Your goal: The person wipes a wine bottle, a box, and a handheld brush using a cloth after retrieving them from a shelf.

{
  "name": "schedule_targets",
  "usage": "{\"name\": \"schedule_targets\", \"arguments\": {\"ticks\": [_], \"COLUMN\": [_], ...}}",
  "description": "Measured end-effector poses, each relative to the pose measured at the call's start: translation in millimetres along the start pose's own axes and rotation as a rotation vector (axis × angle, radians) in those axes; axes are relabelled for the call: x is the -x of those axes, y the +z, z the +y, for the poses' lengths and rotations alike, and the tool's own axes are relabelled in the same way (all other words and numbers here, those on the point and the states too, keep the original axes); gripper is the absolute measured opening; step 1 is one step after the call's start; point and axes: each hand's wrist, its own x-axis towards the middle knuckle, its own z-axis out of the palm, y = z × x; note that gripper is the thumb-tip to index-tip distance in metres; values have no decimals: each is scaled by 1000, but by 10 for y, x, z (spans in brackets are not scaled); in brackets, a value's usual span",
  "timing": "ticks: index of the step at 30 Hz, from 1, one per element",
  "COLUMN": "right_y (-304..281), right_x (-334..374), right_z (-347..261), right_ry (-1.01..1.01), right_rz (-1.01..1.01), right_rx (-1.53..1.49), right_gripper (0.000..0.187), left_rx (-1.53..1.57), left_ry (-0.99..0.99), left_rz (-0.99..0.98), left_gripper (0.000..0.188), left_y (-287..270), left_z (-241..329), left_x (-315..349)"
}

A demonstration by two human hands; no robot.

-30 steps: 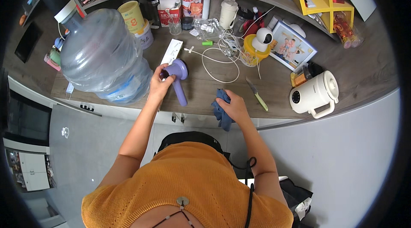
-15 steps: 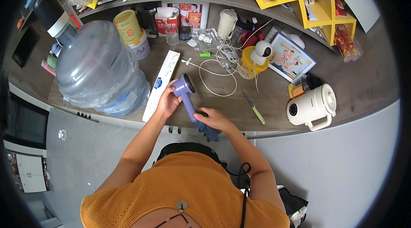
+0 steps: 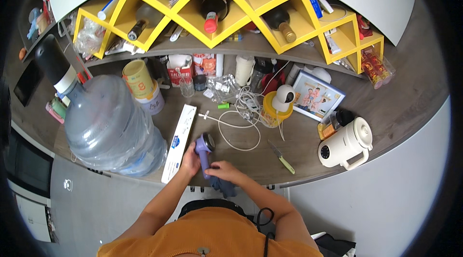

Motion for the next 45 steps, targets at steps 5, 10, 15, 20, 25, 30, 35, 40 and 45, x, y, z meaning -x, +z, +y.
{"name": "schedule_targets", "arguments": {"ticks": [5, 10, 15, 20, 25, 30, 35, 40, 45], "right_y": [47, 55, 110, 163, 167, 13, -261, -856, -1410], "right_x": [-168, -280, -312, -383, -334, -200, -95, 280, 734], "right_z": [130, 78, 32, 161, 286, 249, 253, -136, -480], "right_ry": [40, 18, 4, -61, -35, 31, -34, -206, -389], "right_rz": [82, 93, 101, 183, 281, 336, 385, 519, 654], "right_rx": [46, 153, 236, 281, 245, 175, 199, 257, 223], "right_gripper": [47, 52, 60, 58, 46, 44, 44, 47, 36], "left_rx": [-146, -124, -216, -200, -210, -192, -196, -354, -463], "left_ry": [-13, 39, 74, 43, 28, 75, 101, 163, 398], "left_rz": [-23, 4, 96, 83, 126, 200, 221, 322, 361], "left_gripper": [36, 38, 41, 47, 56, 48, 43, 41, 43], "left_y": [87, -55, -88, -56, 47, 50, 64, 10, 317], "left_z": [-19, -46, -53, 45, 151, 99, 99, 82, 85], "left_x": [57, -40, -27, 74, 243, 272, 314, 363, 546]}}
